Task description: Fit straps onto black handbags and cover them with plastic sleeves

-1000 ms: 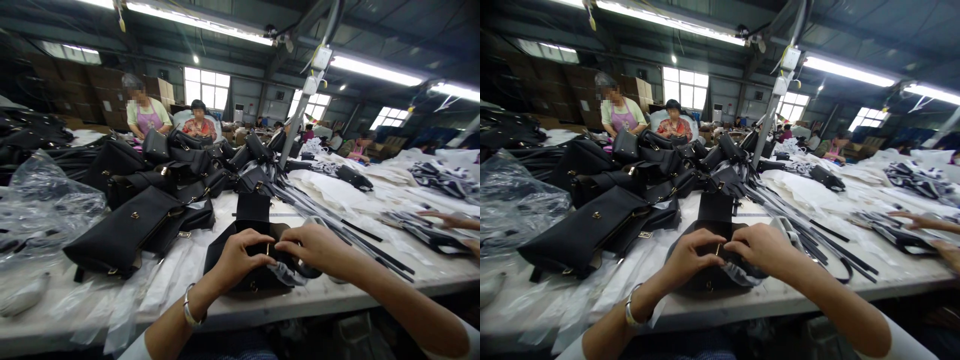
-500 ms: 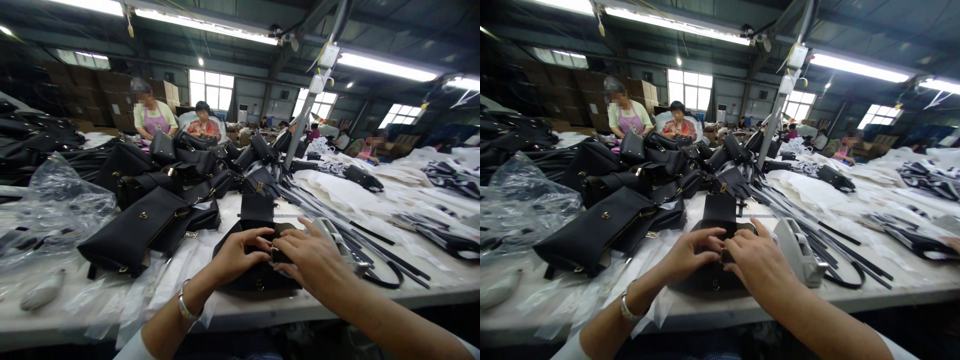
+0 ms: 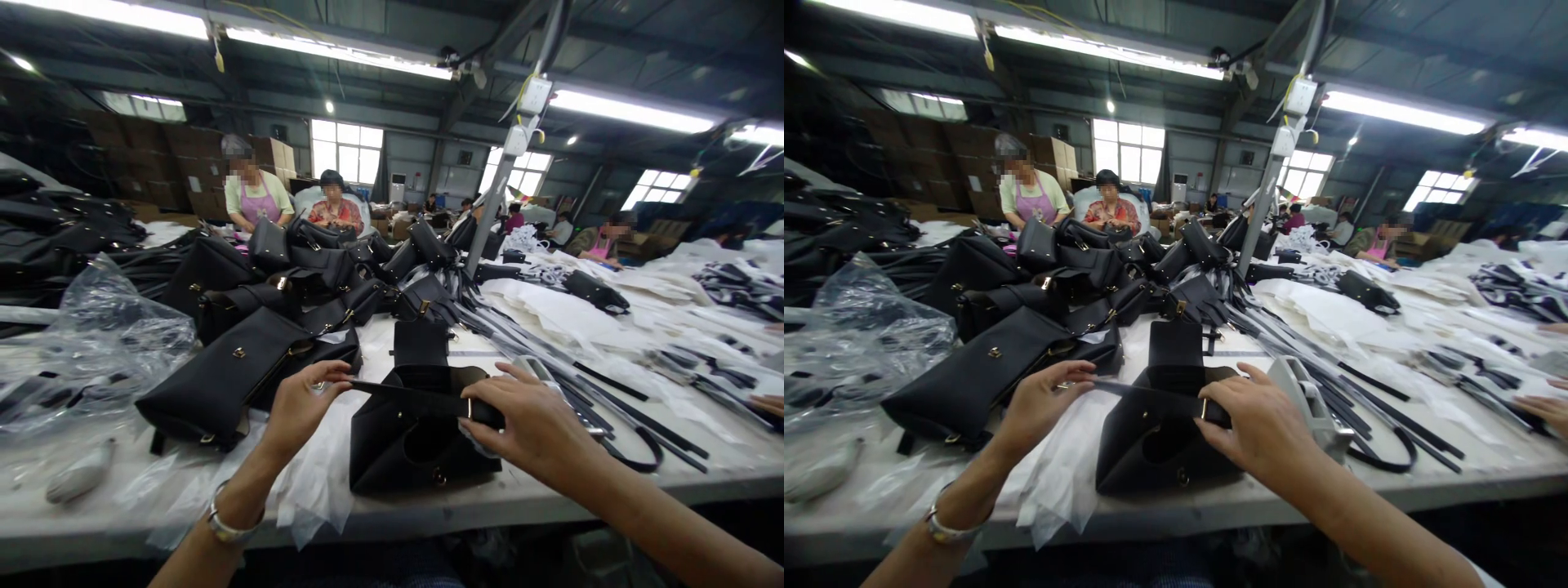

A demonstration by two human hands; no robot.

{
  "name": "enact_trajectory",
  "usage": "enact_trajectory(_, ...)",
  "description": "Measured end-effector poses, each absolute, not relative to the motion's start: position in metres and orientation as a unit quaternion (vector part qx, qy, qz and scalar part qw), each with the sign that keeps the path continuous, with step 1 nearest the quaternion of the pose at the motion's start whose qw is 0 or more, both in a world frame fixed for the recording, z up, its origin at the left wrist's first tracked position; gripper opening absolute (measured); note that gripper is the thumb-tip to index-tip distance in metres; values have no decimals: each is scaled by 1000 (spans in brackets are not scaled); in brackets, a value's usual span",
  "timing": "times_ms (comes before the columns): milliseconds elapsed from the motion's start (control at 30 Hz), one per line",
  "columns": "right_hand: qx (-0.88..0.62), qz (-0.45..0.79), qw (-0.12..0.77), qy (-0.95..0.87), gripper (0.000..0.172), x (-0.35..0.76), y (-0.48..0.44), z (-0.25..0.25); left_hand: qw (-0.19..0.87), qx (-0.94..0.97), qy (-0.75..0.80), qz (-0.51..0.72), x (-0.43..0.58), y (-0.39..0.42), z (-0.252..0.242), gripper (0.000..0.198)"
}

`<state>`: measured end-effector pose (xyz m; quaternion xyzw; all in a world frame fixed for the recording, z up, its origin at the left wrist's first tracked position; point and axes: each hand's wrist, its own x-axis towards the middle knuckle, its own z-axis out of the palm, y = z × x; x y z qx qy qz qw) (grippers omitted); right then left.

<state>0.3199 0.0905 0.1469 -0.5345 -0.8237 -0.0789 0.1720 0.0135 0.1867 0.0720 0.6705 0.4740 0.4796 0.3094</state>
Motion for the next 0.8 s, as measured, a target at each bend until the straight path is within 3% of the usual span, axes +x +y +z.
enact_trajectory(133,-564,-32,177,-806,20,313,95,153,394,611,450,519,1,194,62,34)
enact_trajectory(333,-595,38,164,-786,21,318,98,156,435,497,470,586,-18,203,59,38)
enact_trajectory(433,-589,73,201,-780,21,320,97,157,539,367,411,637,-24,201,62,30)
enact_trajectory(533,-574,154,244,-766,19,316,100,157,646,209,276,681,-12,192,66,6)
enact_trajectory(567,-566,188,259,-759,19,314,101,157,663,185,248,681,-2,187,66,9)
enact_trajectory(667,-542,285,307,-728,19,307,106,154,649,319,275,634,40,171,64,15)
enact_trajectory(733,-527,353,333,-698,19,301,106,152,549,557,315,538,71,160,63,16)
enact_trajectory(800,-505,421,360,-661,20,298,106,152,432,706,316,463,96,154,64,29)
